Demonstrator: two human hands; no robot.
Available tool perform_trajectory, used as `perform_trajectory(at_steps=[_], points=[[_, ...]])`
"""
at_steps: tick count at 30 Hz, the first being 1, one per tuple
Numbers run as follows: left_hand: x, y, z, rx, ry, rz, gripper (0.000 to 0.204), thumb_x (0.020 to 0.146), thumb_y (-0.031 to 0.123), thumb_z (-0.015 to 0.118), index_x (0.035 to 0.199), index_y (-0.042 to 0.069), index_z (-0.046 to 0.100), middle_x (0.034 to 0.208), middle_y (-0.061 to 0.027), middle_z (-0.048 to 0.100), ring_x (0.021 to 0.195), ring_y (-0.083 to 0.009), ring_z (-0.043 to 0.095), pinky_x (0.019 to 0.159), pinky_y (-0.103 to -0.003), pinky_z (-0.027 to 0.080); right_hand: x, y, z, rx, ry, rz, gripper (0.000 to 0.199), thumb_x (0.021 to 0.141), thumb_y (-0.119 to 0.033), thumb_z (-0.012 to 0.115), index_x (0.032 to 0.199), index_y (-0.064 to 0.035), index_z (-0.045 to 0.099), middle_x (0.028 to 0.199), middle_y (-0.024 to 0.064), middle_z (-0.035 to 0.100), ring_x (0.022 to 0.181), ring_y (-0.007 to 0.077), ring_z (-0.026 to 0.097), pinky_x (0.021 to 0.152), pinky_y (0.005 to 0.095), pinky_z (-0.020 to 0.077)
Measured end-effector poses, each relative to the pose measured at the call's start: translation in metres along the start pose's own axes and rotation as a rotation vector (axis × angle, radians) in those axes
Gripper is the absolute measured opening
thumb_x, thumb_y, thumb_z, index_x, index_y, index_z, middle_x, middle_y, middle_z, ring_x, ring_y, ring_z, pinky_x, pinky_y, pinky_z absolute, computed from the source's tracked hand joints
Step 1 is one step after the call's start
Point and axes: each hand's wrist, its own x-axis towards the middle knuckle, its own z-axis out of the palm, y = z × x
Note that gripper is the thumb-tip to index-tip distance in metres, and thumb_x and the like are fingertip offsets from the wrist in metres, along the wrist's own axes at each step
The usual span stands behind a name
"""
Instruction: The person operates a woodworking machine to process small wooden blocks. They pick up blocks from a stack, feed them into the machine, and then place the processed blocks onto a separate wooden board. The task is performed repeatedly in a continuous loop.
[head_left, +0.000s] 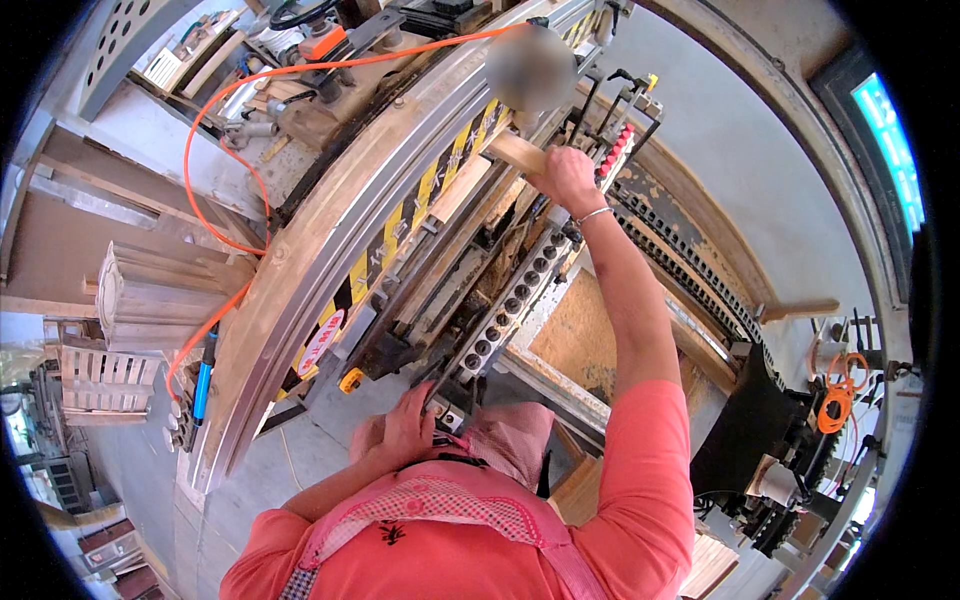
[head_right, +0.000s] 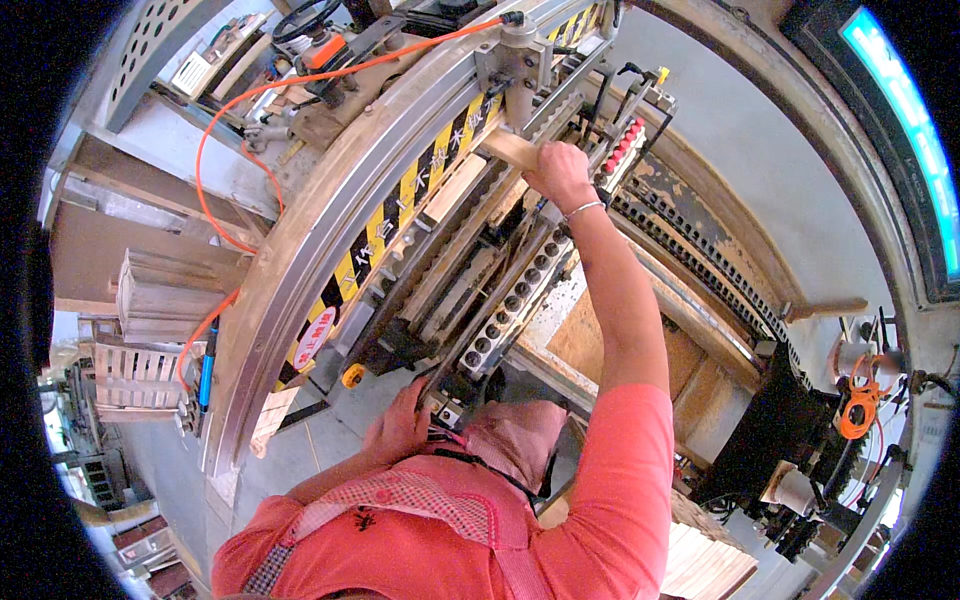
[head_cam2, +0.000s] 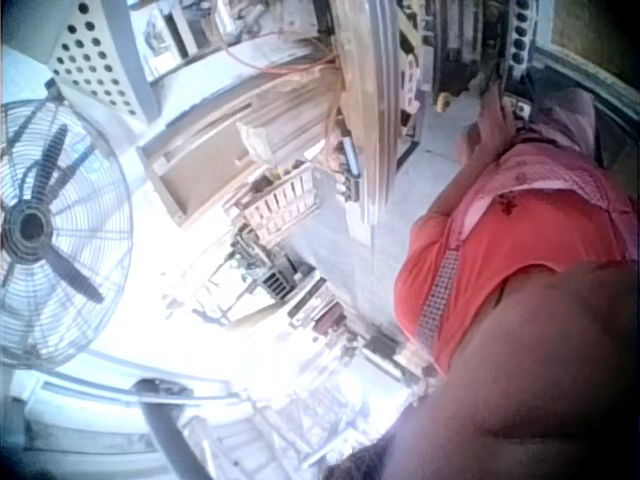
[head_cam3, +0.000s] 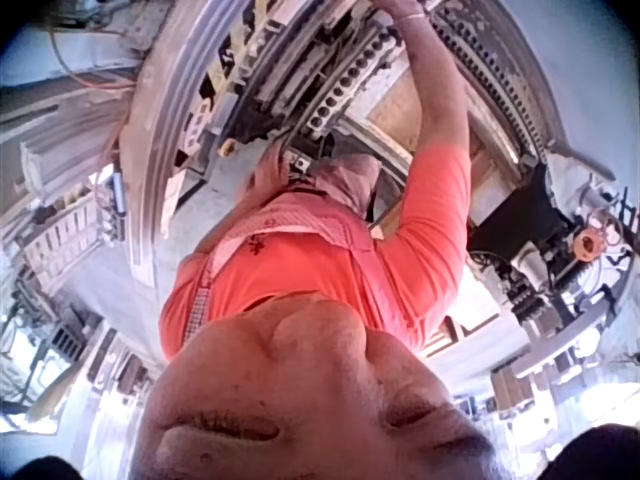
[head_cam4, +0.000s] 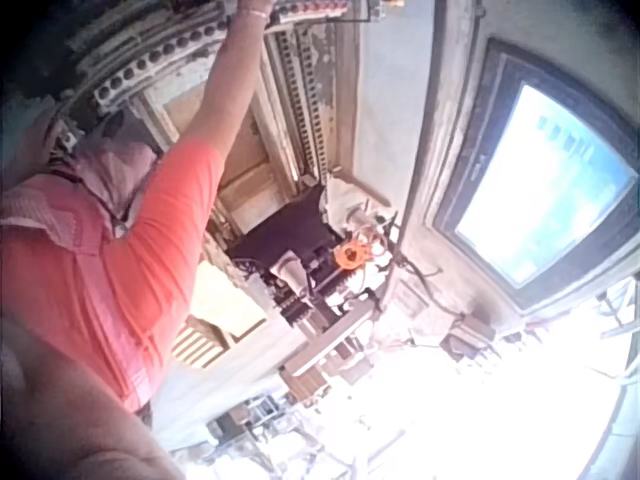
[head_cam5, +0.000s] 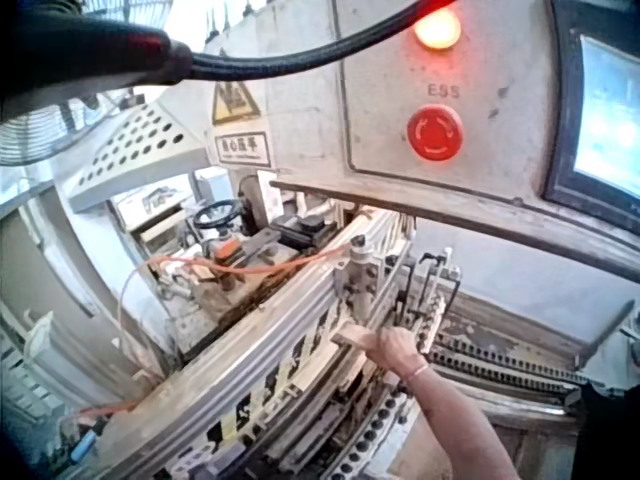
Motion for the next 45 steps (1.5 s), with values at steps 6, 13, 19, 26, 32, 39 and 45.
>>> perform_trajectory(at_steps=[6,13,19,26,32,39,45], points=[[0.002,0.003,0.0,0.005,0.009,0.004,0.045,0.081,0.008,0.054,0.124,0.001,0.042,0.112,-0.0246,0.054,0.1,-0.0433,0.053,0.085,-0.047,0.044,0.001,-0.001,-0.006,0.003,-0.039,-0.023,0.047,0.07,-0.046,0.07,0.084,-0.0012,0.065,0.083,0.0167,0.066,0.08,0.0302,0.065,0.07,0.0382,0.0524],[0.004,0.016,-0.006,0.031,-0.015,-0.046,0.048,0.079,0.006,0.055,0.124,0.001,0.042,0.113,-0.0243,0.054,0.1,-0.0427,0.053,0.085,-0.046,0.045,0.001,-0.002,0.002,0.022,-0.003,0.0,0.045,0.071,-0.045,0.068,0.083,-0.0022,0.066,0.084,0.0153,0.066,0.08,0.0301,0.065,0.069,0.0383,0.0526],[0.003,0.014,-0.005,0.026,0.007,-0.054,0.048,0.078,0.006,0.057,0.123,0.0,0.043,0.112,-0.0241,0.055,0.1,-0.0422,0.054,0.085,-0.045,0.045,-0.003,-0.007,-0.005,0.021,-0.001,0.028,0.044,0.072,-0.045,0.068,0.083,-0.0026,0.066,0.084,0.0145,0.066,0.08,0.029,0.065,0.069,0.0378,0.0529],[0.001,0.006,0.002,0.045,0.038,-0.043,0.046,0.078,0.007,0.057,0.122,0.0,0.045,0.111,-0.0242,0.055,0.1,-0.0419,0.054,0.084,-0.046,0.046,-0.001,-0.008,0.002,0.027,0.011,0.078,0.044,0.07,-0.044,0.07,0.085,-0.0029,0.065,0.086,0.0141,0.066,0.083,0.0282,0.065,0.073,0.0367,0.0526],[0.004,0.018,-0.006,0.058,-0.006,-0.108,0.046,0.078,0.007,0.057,0.122,0.001,0.045,0.109,-0.024,0.056,0.099,-0.042,0.055,0.083,-0.046,0.046,-0.005,-0.007,0.007,0.068,0.106,0.088,0.043,0.068,-0.04,0.074,0.083,-0.0021,0.064,0.084,0.0147,0.066,0.082,0.029,0.065,0.072,0.0376,0.0528],[0.002,0.015,-0.008,0.079,-0.038,-0.132,0.044,0.087,0.024,0.053,0.126,0.007,0.043,0.118,-0.0192,0.054,0.106,-0.0372,0.054,0.086,-0.042,0.046,-0.005,-0.004,0.004,0.056,0.115,0.038,0.047,0.07,-0.045,0.072,0.083,-0.0013,0.064,0.081,0.0153,0.066,0.079,0.0293,0.065,0.069,0.0379,0.0532],[0.007,0.022,-0.011,0.086,-0.049,-0.135,0.048,0.077,0.007,0.058,0.122,0.002,0.044,0.108,-0.0245,0.056,0.097,-0.0424,0.055,0.081,-0.046,0.047,-0.005,-0.003,-0.001,0.003,0.011,0.038,0.052,0.073,-0.052,0.067,0.085,-0.0017,0.064,0.084,0.0149,0.066,0.08,0.0279,0.066,0.07,0.0368,0.0533]])
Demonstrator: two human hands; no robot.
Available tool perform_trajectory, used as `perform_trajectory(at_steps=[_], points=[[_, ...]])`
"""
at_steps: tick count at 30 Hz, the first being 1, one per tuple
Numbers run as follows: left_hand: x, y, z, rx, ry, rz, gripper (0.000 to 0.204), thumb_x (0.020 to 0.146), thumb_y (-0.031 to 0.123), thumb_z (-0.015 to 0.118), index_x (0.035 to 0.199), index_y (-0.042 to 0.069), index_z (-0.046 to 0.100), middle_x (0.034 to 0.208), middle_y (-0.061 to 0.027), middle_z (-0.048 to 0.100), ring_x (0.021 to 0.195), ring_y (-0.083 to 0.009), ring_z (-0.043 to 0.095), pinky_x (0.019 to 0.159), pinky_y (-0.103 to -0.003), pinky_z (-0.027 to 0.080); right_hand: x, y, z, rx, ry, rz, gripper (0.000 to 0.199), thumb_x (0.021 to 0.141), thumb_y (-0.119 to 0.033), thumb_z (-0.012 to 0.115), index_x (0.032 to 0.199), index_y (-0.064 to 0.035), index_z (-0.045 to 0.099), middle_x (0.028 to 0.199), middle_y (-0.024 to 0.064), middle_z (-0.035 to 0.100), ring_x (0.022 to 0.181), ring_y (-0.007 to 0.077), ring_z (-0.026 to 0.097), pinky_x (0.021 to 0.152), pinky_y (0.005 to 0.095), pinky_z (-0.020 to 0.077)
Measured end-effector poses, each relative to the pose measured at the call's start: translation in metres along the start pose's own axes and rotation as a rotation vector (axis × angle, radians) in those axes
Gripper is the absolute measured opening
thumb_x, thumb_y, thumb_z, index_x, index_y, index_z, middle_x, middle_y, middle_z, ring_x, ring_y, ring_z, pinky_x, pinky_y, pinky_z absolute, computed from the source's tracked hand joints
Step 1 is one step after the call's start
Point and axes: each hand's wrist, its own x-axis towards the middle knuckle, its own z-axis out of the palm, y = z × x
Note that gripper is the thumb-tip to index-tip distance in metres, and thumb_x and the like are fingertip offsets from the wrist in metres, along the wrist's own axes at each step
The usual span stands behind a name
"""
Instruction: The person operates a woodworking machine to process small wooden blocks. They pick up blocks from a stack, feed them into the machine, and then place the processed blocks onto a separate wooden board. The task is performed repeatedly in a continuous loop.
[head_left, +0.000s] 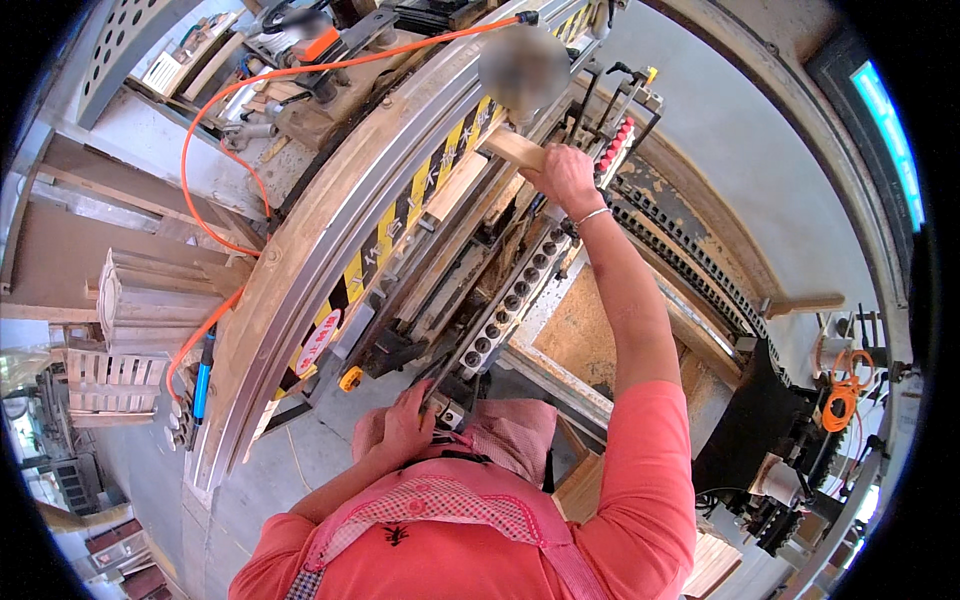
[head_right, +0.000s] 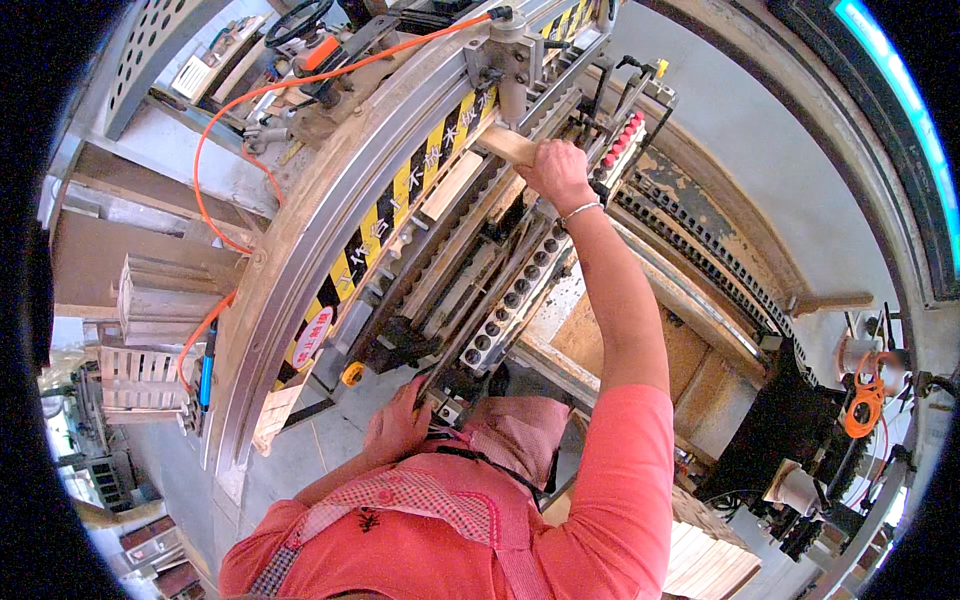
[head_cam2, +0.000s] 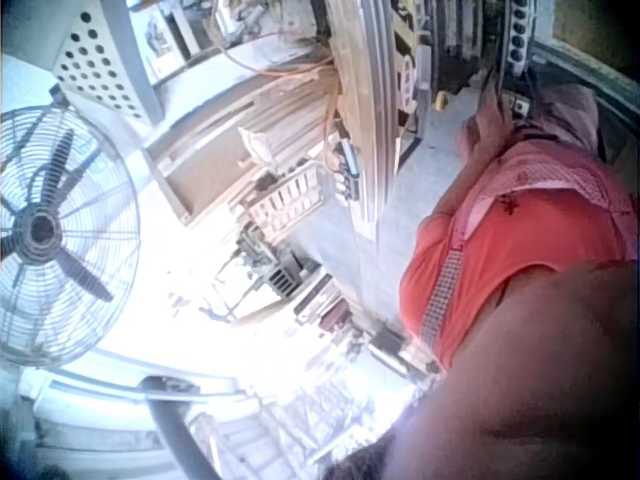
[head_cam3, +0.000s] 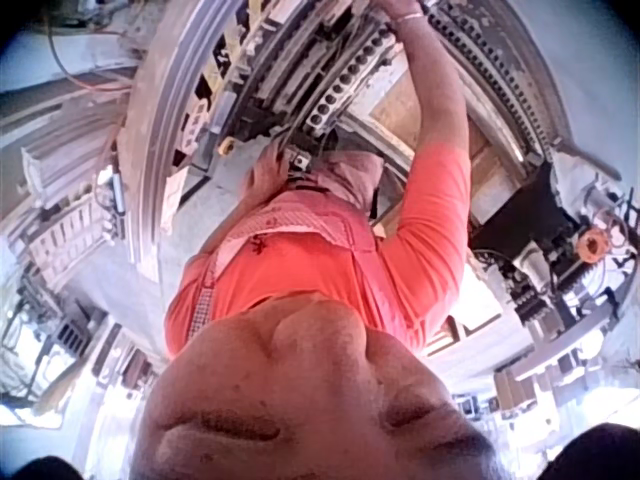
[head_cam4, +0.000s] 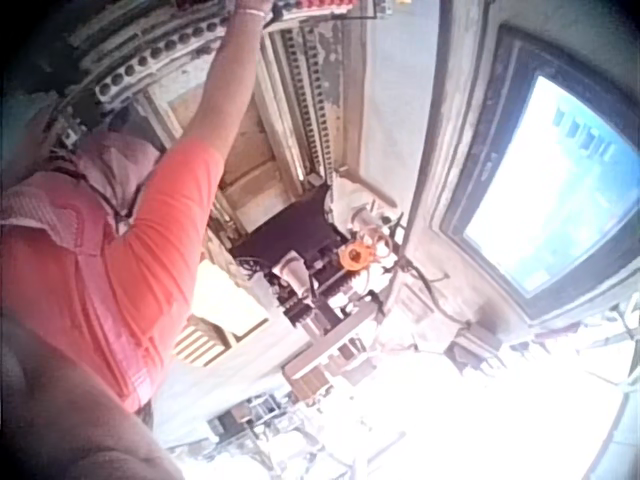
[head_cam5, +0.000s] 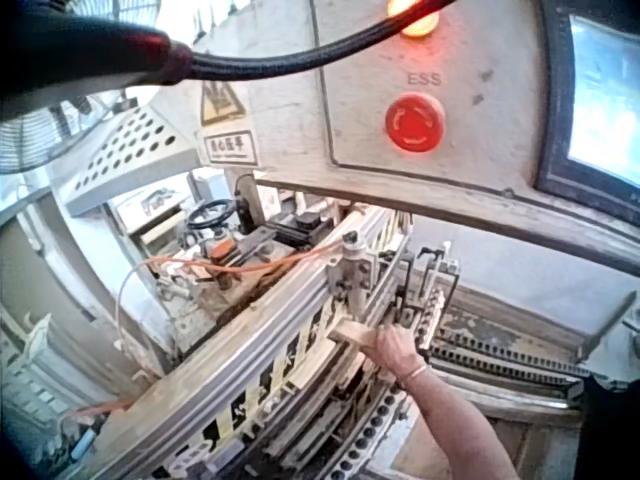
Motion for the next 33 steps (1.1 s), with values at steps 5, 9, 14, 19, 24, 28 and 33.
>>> perform_trajectory(at_steps=[5,9,14,19,24,28,33], points=[[-0.002,-0.005,0.003,-0.028,-0.01,-0.029,0.044,0.086,0.021,0.055,0.126,0.006,0.044,0.117,-0.0196,0.055,0.106,-0.0365,0.055,0.087,-0.042,0.046,-0.001,-0.002,-0.002,-0.005,0.013,-0.008,0.051,0.076,-0.052,0.064,0.085,-0.0017,0.065,0.084,0.0143,0.066,0.081,0.0269,0.065,0.071,0.0357,0.0534],[-0.003,-0.018,0.012,-0.038,0.024,0.022,0.045,0.085,0.018,0.057,0.125,0.005,0.044,0.117,-0.0202,0.055,0.107,-0.0359,0.055,0.088,-0.041,0.045,-0.001,-0.004,-0.004,-0.024,-0.025,-0.014,0.05,0.076,-0.051,0.063,0.085,-0.0014,0.065,0.084,0.0143,0.066,0.081,0.0269,0.065,0.071,0.0358,0.0534],[-0.002,-0.006,0.006,-0.052,0.035,0.018,0.047,0.079,0.01,0.058,0.122,0.003,0.045,0.113,-0.0222,0.055,0.102,-0.0399,0.054,0.086,-0.044,0.046,-0.001,-0.007,-0.009,-0.03,-0.052,-0.012,0.049,0.077,-0.049,0.063,0.085,-0.0009,0.065,0.084,0.0148,0.066,0.081,0.0271,0.066,0.071,0.0361,0.0534],[-0.002,-0.003,0.005,-0.006,0.049,0.015,0.046,0.076,0.006,0.058,0.12,0.001,0.046,0.11,-0.022,0.056,0.099,-0.0409,0.055,0.084,-0.045,0.046,0.001,-0.006,-0.005,-0.01,-0.044,-0.013,0.048,0.078,-0.048,0.063,0.086,-0.0014,0.065,0.086,0.0154,0.066,0.083,0.0282,0.065,0.072,0.0368,0.053],[0.0,-0.001,0.004,0.038,0.058,0.067,0.044,0.077,0.006,0.057,0.119,0.001,0.046,0.11,-0.0222,0.057,0.099,-0.0406,0.056,0.083,-0.045,0.047,0.001,-0.001,0.003,-0.02,-0.003,-0.025,0.047,0.077,-0.048,0.063,0.086,-0.0018,0.066,0.086,0.0152,0.067,0.083,0.0289,0.065,0.072,0.0375,0.0529],[-0.004,-0.019,0.018,-0.014,0.083,0.076,0.044,0.077,0.006,0.058,0.119,0.001,0.047,0.111,-0.0221,0.057,0.098,-0.0405,0.056,0.083,-0.044,0.047,-0.001,-0.005,0.004,-0.023,0.002,-0.027,0.046,0.077,-0.048,0.064,0.085,-0.0025,0.067,0.086,0.0144,0.067,0.083,0.0292,0.065,0.071,0.0381,0.0534],[-0.007,-0.032,0.026,-0.013,0.102,0.065,0.045,0.078,0.008,0.057,0.12,0.002,0.045,0.112,-0.0215,0.056,0.101,-0.0396,0.054,0.085,-0.044,0.045,-0.003,-0.008,0.008,-0.032,0.055,-0.025,0.046,0.076,-0.049,0.064,0.087,-0.0039,0.067,0.086,0.0135,0.067,0.084,0.0294,0.065,0.073,0.0382,0.0528]])
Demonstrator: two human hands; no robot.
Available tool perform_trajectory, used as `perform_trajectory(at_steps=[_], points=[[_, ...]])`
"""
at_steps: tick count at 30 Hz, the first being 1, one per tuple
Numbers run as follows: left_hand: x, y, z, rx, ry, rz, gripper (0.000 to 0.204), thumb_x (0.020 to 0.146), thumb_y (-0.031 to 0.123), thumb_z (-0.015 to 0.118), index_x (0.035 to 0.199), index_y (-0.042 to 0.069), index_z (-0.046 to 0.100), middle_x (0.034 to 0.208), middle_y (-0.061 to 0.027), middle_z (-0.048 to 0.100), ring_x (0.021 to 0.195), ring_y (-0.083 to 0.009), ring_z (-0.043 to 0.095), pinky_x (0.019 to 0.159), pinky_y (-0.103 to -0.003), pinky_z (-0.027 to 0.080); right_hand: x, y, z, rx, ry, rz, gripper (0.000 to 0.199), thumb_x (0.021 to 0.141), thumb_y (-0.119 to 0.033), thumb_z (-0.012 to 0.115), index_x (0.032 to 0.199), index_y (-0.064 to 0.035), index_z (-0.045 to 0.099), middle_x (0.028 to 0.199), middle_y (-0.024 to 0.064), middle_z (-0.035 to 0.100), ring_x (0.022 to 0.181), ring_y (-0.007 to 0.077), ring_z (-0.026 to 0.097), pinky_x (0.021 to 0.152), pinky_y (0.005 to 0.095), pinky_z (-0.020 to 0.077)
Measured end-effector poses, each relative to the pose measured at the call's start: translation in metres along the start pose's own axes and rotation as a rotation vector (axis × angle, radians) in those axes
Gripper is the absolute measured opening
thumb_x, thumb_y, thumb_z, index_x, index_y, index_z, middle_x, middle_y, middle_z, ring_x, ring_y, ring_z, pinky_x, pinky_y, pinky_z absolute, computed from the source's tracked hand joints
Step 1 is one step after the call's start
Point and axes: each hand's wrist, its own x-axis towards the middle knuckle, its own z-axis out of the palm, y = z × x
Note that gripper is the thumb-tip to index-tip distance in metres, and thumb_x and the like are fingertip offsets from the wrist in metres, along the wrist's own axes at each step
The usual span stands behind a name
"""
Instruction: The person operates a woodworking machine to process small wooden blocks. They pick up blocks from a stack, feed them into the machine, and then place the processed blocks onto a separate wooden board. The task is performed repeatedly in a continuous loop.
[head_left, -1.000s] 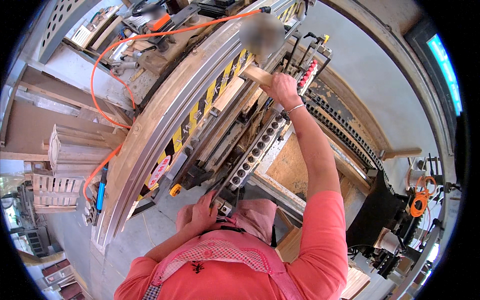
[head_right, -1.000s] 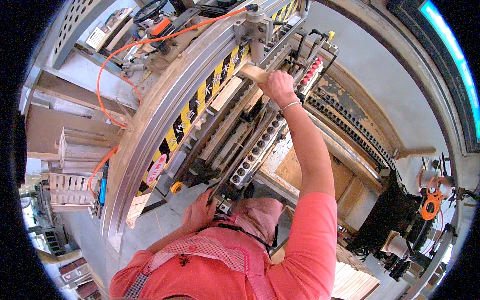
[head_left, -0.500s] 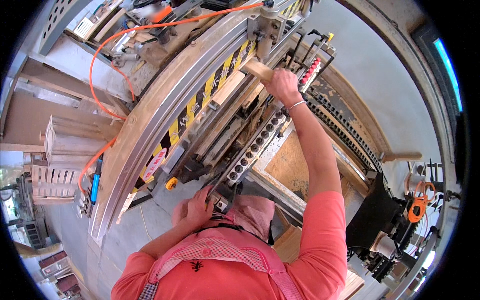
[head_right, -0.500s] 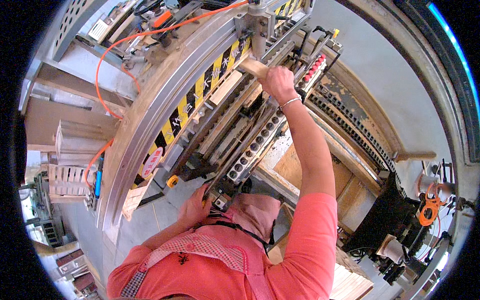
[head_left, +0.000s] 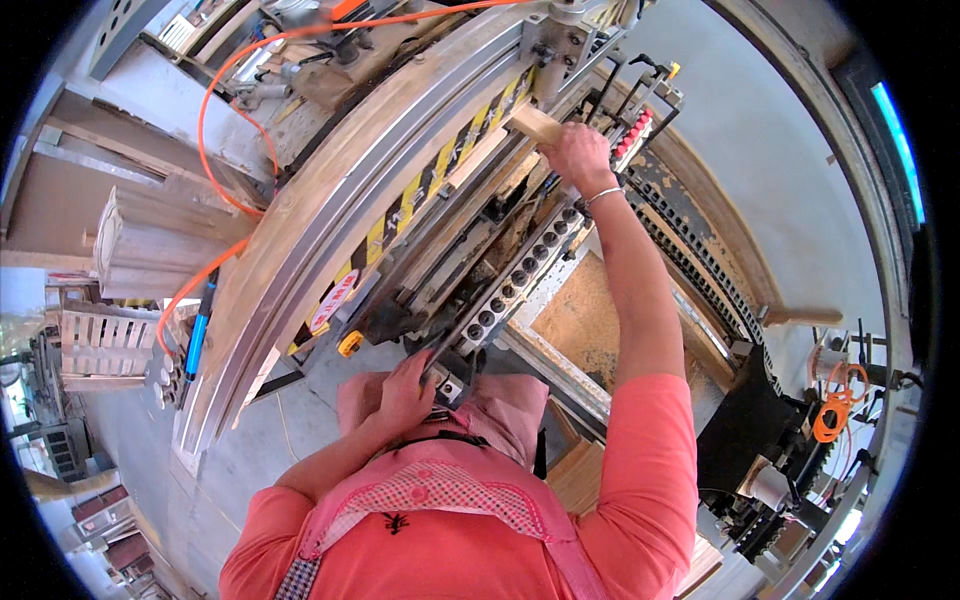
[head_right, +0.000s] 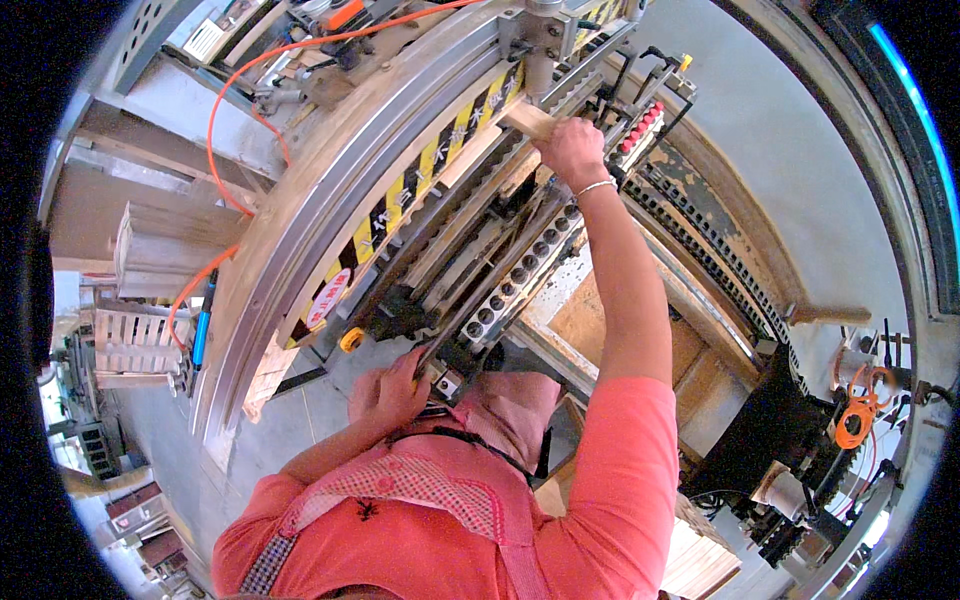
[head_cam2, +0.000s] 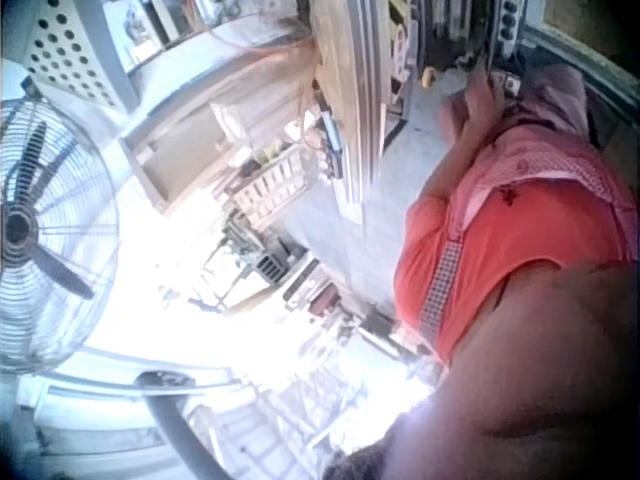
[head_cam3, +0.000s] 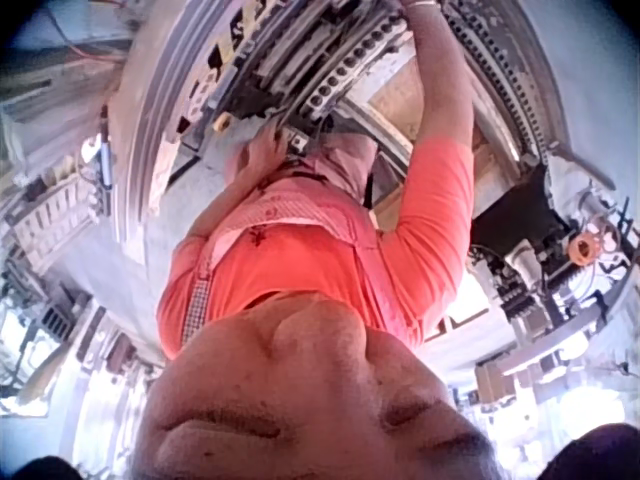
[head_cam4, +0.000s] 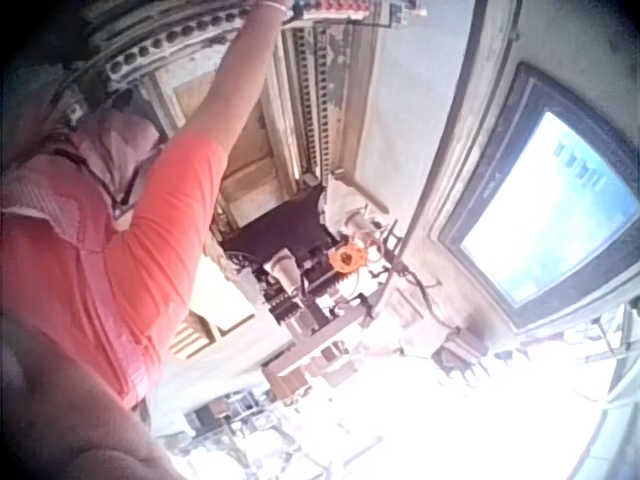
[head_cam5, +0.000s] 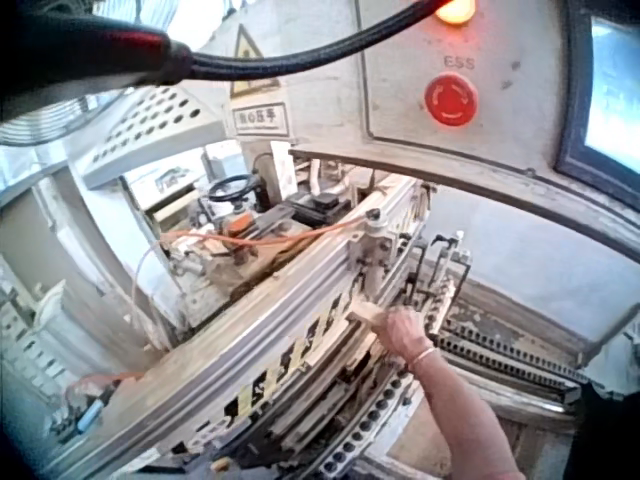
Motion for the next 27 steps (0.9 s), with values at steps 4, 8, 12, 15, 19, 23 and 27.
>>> perform_trajectory(at_steps=[4,8,12,15,19,23,27], points=[[0.0,-0.006,-0.004,-0.039,-0.024,0.063,0.049,0.08,0.011,0.055,0.126,0.003,0.041,0.116,-0.0218,0.054,0.105,-0.0394,0.052,0.089,-0.044,0.044,0.001,-0.008,-0.006,-0.014,-0.1,0.033,0.049,0.077,-0.049,0.063,0.095,-0.0029,0.064,0.095,0.0158,0.064,0.093,0.03,0.062,0.079,0.0377,0.0507],[0.004,-0.011,-0.007,-0.047,-0.029,0.14,0.053,0.08,0.011,0.055,0.129,0.001,0.038,0.12,-0.0236,0.051,0.109,-0.0399,0.05,0.091,-0.044,0.042,-0.013,-0.012,-0.002,-0.02,0.074,0.192,0.051,0.076,-0.044,0.067,0.107,-0.0041,0.056,0.11,0.0139,0.054,0.106,0.03,0.051,0.082,0.0406,0.0496],[0.005,-0.021,0.003,-0.064,-0.016,0.242,0.058,0.08,0.012,0.055,0.132,-0.002,0.034,0.124,-0.0251,0.048,0.113,-0.04,0.048,0.095,-0.044,0.04,-0.095,-0.069,-0.02,0.15,0.468,0.135,0.043,0.075,-0.026,0.069,0.11,-0.006,0.052,0.107,0.0147,0.055,0.101,0.0321,0.053,0.079,0.0426,0.0486],[0.01,-0.028,0.008,-0.087,0.012,0.322,0.059,0.081,0.013,0.057,0.133,-0.003,0.033,0.125,-0.0266,0.047,0.114,-0.0404,0.047,0.097,-0.044,0.038,-0.198,-0.124,-0.035,0.388,0.486,0.23,0.035,0.074,-0.023,0.069,0.102,-0.0075,0.056,0.095,0.0123,0.059,0.086,0.0324,0.059,0.071,0.0417,0.0497],[0.007,-0.026,0.008,-0.088,-0.045,0.33,0.061,0.084,0.013,0.057,0.135,-0.004,0.029,0.131,-0.0265,0.043,0.121,-0.0388,0.043,0.102,-0.042,0.033,-0.348,-0.166,-0.046,0.421,0.532,0.439,0.025,0.074,-0.017,0.07,0.095,-0.005,0.061,0.083,0.0118,0.06,0.073,0.0306,0.059,0.06,0.0385,0.0486],[0.008,-0.031,0.009,-0.105,-0.048,0.331,0.061,0.083,0.012,0.057,0.136,-0.001,0.029,0.134,-0.0253,0.04,0.124,-0.0376,0.041,0.102,-0.04,0.033,-0.481,-0.199,-0.047,0.41,0.451,0.712,0.024,0.074,-0.017,0.07,0.093,-0.0054,0.06,0.081,0.0108,0.059,0.073,0.0299,0.06,0.061,0.0387,0.0496],[0.004,-0.023,0.003,-0.1,-0.089,0.296,0.061,0.084,0.013,0.057,0.136,-0.002,0.029,0.132,-0.0248,0.043,0.121,-0.0379,0.042,0.1,-0.039,0.035,-0.59,-0.232,-0.04,0.263,0.439,1.017,0.021,0.074,-0.02,0.07,0.088,-0.0067,0.06,0.075,0.0101,0.057,0.069,0.0303,0.059,0.058,0.0394,0.0483]])
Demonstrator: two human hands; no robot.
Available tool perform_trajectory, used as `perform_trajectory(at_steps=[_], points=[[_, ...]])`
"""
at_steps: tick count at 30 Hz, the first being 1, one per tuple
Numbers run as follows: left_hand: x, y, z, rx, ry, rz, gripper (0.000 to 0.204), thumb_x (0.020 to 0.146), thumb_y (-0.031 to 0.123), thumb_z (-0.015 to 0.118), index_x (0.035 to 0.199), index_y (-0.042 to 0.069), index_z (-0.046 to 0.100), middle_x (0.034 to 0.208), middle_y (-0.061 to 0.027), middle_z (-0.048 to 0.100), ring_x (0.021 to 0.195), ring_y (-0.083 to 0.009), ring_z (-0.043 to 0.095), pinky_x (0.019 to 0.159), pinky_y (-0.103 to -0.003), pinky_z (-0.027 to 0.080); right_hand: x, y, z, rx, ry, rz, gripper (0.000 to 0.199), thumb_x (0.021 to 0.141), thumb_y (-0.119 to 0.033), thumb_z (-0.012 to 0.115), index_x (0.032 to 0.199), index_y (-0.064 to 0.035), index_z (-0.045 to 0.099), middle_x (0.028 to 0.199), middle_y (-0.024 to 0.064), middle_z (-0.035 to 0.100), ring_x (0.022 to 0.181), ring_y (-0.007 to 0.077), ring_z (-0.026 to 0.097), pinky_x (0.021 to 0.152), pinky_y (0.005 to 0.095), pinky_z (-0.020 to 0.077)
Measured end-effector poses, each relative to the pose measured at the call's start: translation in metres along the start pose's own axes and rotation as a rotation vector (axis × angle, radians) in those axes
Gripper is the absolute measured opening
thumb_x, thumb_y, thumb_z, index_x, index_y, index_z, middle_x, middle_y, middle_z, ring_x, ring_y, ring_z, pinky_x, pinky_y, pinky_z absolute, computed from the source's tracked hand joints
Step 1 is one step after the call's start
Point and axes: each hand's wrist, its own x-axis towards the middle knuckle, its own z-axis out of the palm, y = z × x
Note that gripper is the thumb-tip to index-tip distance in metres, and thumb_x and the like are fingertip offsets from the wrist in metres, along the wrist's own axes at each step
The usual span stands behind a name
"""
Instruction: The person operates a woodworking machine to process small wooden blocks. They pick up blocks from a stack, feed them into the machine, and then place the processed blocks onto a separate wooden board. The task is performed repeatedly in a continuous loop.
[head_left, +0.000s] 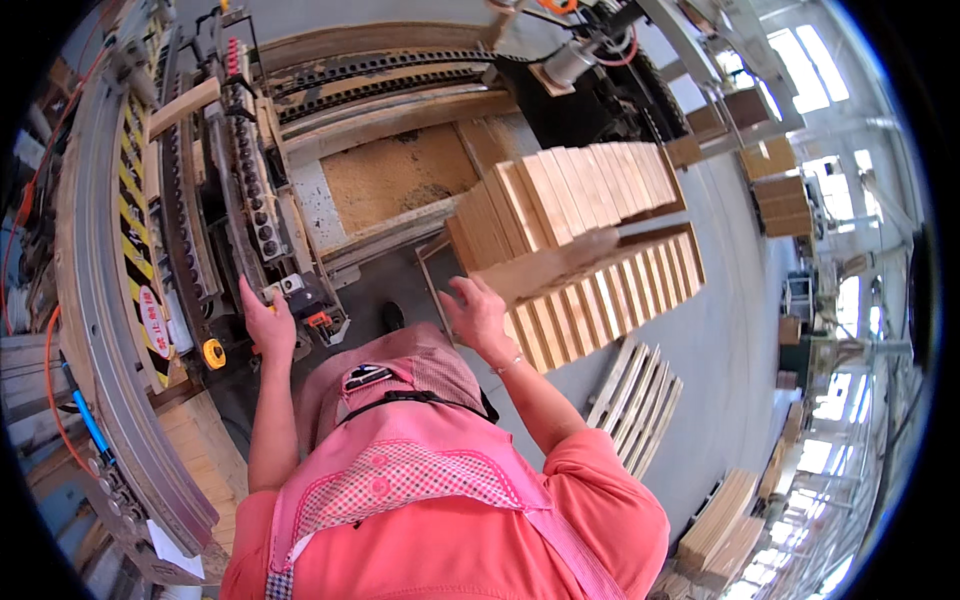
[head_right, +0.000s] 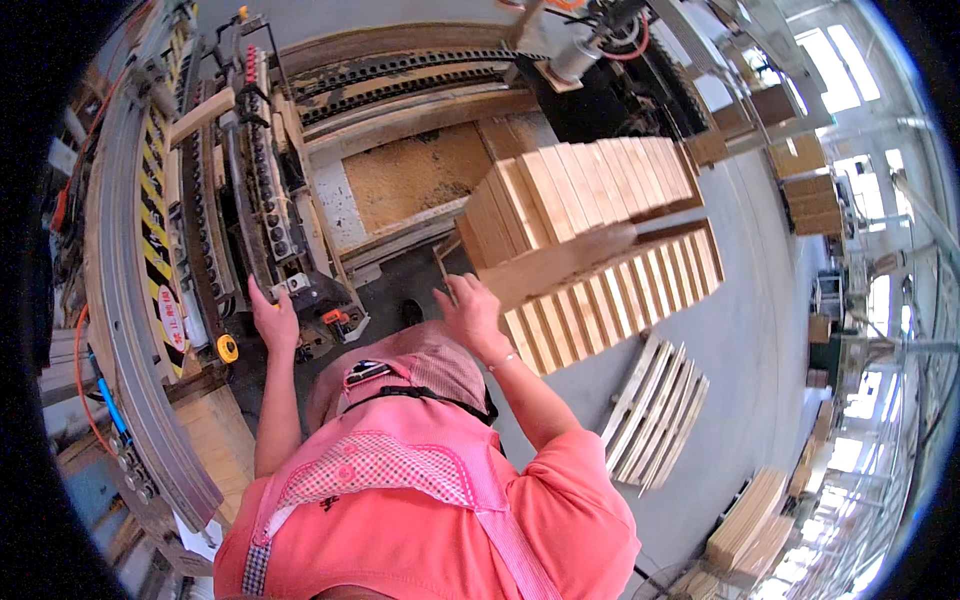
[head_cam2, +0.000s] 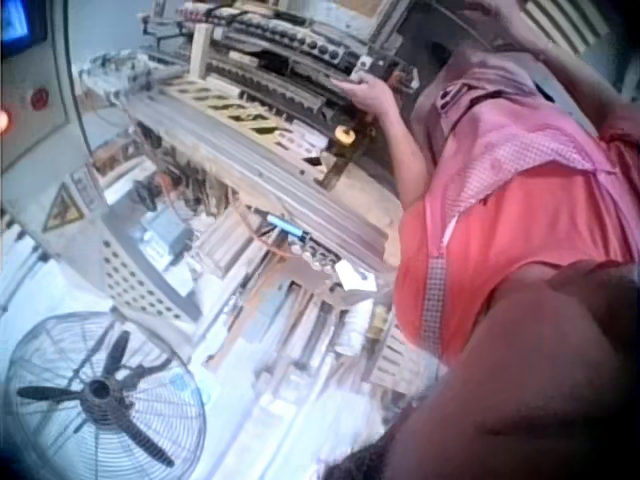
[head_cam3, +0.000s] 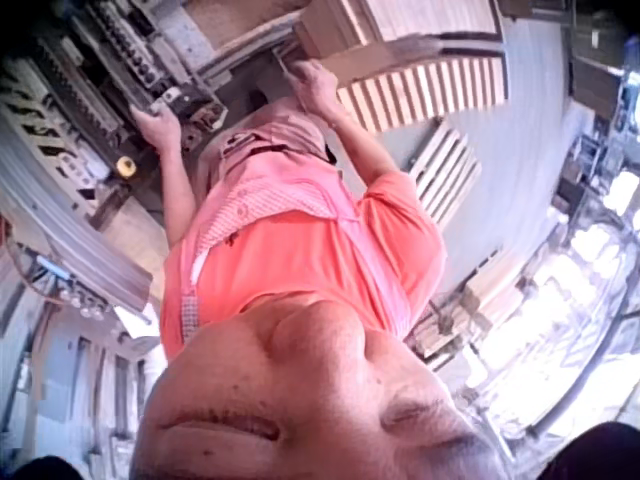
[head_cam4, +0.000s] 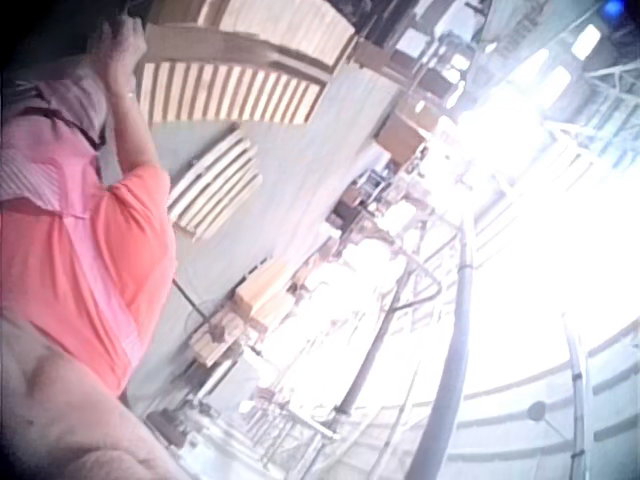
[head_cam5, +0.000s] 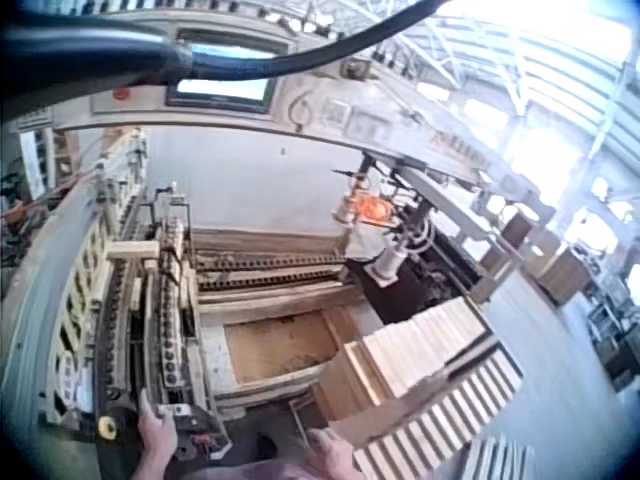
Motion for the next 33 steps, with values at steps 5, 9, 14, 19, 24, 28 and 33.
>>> perform_trajectory(at_steps=[5,9,14,19,24,28,33], points=[[0.003,-0.011,0.004,0.02,0.052,0.078,0.06,0.083,0.012,0.057,0.136,0.0,0.03,0.127,-0.025,0.047,0.115,-0.0387,0.047,0.096,-0.04,0.037,-0.093,0.076,-0.024,-0.196,-0.066,0.368,0.021,0.075,-0.021,0.07,0.089,-0.0079,0.06,0.082,0.011,0.059,0.076,0.0308,0.061,0.065,0.0413,0.048],[0.003,-0.008,0.004,0.018,0.06,0.071,0.06,0.083,0.012,0.057,0.136,0.002,0.031,0.125,-0.0247,0.048,0.113,-0.0387,0.049,0.096,-0.04,0.038,-0.141,0.115,-0.026,-0.327,-0.04,0.55,0.031,0.073,-0.022,0.071,0.097,-0.0075,0.057,0.091,0.0121,0.057,0.082,0.032,0.06,0.068,0.0421,0.0482],[0.005,-0.017,0.008,0.048,0.086,0.091,0.06,0.083,0.012,0.057,0.136,0.002,0.031,0.124,-0.0244,0.05,0.112,-0.0383,0.049,0.095,-0.04,0.038,-0.15,0.135,-0.019,-0.415,-0.123,0.654,0.045,0.069,-0.025,0.074,0.107,-0.0079,0.055,0.102,0.0127,0.055,0.088,0.033,0.059,0.071,0.0432,0.0485],[0.004,-0.015,0.008,0.054,0.08,0.081,0.061,0.083,0.013,0.057,0.137,0.004,0.03,0.125,-0.0231,0.049,0.113,-0.0372,0.049,0.095,-0.04,0.038,-0.157,0.14,-0.001,-0.434,-0.187,0.687,0.049,0.069,-0.02,0.073,0.111,-0.0062,0.051,0.102,0.0149,0.053,0.089,0.0348,0.058,0.072,0.0436,0.0484],[0.003,-0.008,0.004,0.036,0.054,0.083,0.061,0.083,0.012,0.057,0.136,0.003,0.03,0.127,-0.0239,0.047,0.116,-0.0382,0.047,0.097,-0.04,0.037,-0.161,0.136,0.014,-0.444,-0.087,0.72,0.045,0.071,-0.013,0.07,0.109,-0.0047,0.048,0.102,0.016,0.052,0.092,0.0347,0.057,0.074,0.0436,0.0485],[0.004,-0.013,0.004,0.039,0.042,0.062,0.06,0.083,0.013,0.057,0.136,0.002,0.03,0.128,-0.0242,0.046,0.117,-0.0383,0.046,0.098,-0.04,0.036,-0.157,0.134,0.022,-0.461,-0.058,0.795,0.04,0.071,-0.011,0.068,0.104,-0.005,0.046,0.102,0.0149,0.05,0.098,0.0343,0.054,0.076,0.0434,0.0485],[0.002,-0.006,0.002,0.032,-0.002,0.025,0.062,0.083,0.014,0.058,0.136,0.0,0.029,0.13,-0.0245,0.045,0.118,-0.0388,0.045,0.099,-0.04,0.036,-0.156,0.135,0.033,-0.474,0.019,0.851,0.037,0.07,-0.011,0.069,0.099,-0.0052,0.047,0.101,0.0148,0.049,0.098,0.0345,0.053,0.078,0.0431,0.0482]])
